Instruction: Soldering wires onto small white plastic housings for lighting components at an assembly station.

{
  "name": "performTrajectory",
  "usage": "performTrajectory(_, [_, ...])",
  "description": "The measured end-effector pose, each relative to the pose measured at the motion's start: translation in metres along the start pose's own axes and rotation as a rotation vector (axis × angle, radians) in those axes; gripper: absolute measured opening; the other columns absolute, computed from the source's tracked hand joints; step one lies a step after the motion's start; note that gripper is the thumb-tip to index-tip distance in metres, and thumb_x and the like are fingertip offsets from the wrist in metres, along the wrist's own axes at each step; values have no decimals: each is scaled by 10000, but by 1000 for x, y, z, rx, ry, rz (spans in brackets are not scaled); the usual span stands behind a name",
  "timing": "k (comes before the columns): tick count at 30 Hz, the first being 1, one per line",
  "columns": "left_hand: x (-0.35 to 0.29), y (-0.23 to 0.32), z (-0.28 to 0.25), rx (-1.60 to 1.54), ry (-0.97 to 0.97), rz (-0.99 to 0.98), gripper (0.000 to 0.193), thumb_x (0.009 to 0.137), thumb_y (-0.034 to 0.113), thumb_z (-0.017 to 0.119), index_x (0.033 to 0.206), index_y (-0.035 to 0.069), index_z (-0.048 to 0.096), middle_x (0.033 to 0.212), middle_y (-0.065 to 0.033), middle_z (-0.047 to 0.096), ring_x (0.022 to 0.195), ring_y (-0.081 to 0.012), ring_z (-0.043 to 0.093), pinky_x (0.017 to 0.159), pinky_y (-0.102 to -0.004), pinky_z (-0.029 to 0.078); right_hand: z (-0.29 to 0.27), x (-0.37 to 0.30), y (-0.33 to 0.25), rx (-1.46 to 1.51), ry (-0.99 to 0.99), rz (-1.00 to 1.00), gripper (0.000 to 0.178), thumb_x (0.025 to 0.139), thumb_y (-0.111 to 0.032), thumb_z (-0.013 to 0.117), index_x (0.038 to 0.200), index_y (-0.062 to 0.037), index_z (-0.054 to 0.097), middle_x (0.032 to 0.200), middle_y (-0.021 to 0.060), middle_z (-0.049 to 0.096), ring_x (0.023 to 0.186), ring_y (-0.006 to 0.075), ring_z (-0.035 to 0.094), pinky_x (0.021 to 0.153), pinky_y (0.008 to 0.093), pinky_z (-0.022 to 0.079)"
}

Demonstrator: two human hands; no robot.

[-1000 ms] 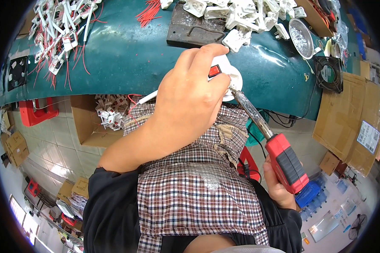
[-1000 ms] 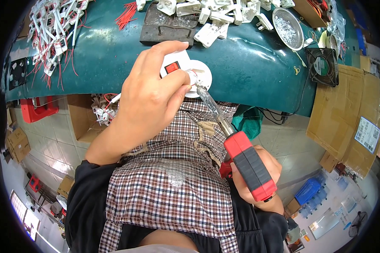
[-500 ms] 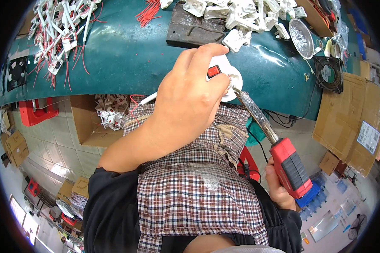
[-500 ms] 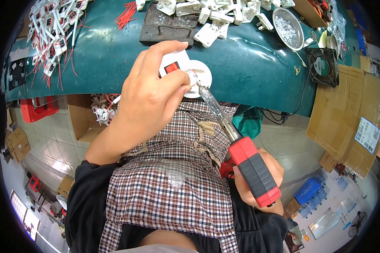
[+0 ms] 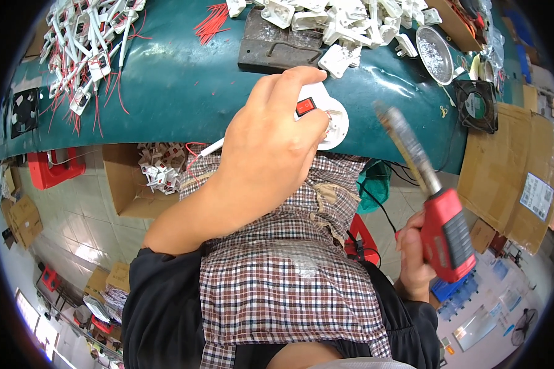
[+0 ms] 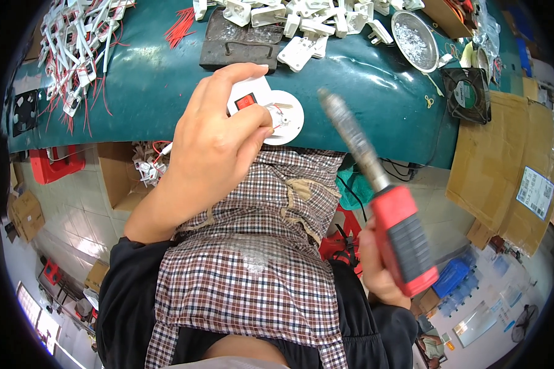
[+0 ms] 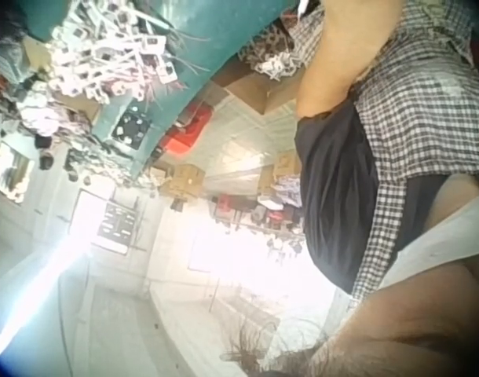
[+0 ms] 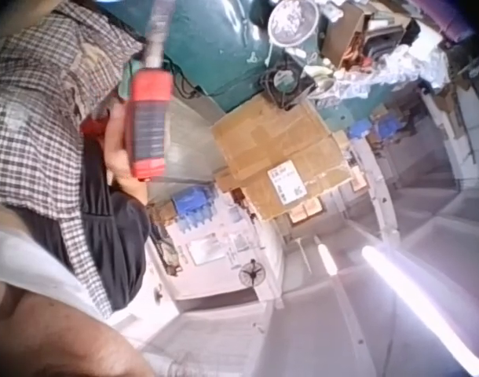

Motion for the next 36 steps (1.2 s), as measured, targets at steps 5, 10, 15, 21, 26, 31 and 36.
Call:
performTrajectory(5, [0,0,0,14,-5,13,132,770,40,778,850,39,674,1325,-150,574,1095,-356,596,888,-427,509,0,60,17,345,351,-106,297,955,25,610,1246,40,548,940,73,611,567,73,488,526,237,430])
performTrajectory(10, [2,2,-2,33,-10,24,140,780,68,797,843,49,673,1325,-157,573,1092,-356,599,888,-431,509,33,139,40,303,379,-277,526,891,32,729,1332,13,444,1116,136,645,854,135,675,745,262,564])
performTrajectory(15, [-3,-5,1,20,-19,-29,173,779,74,805,858,54,653,1329,-165,569,1106,-355,599,891,-438,509,78,176,15,-27,257,-553,663,800,35,821,1306,-24,397,1151,128,620,1017,232,699,837,319,571])
performTrajectory(21, [-5,-3,7,67,50,-39,204,776,108,817,867,64,640,1345,-183,562,1133,-373,592,907,-447,511,98,175,5,-287,356,-710,890,626,-241,990,1274,-43,414,1156,112,575,996,296,663,785,376,559])
performTrajectory(26, [-9,9,-3,83,168,75,215,757,97,832,861,72,646,1388,-200,537,1164,-374,580,912,-440,510,105,183,10,-338,412,-537,915,598,-412,981,1254,-74,440,1127,108,574,956,327,661,733,443,555])
performTrajectory(31, [-9,-6,-40,-95,161,18,226,746,68,838,873,79,652,1384,-196,538,1198,-376,582,933,-446,516,108,187,14,-332,403,-483,873,627,-355,974,1255,-68,439,1118,113,605,950,329,675,769,432,553])
performTrajectory(36, [-54,-75,-96,-328,-84,-346,80,880,61,709,856,31,639,1411,-156,524,1060,-163,566,852,-271,477,97,189,15,-216,407,-392,835,670,-296,956,1263,-36,428,1152,134,606,982,312,674,811,410,541])
Point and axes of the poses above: each hand's wrist, its own x-axis towards the middle knuckle, its own z-axis out of the palm, y = z × x, the point moved 9 cm from there along x, towards the middle knuckle
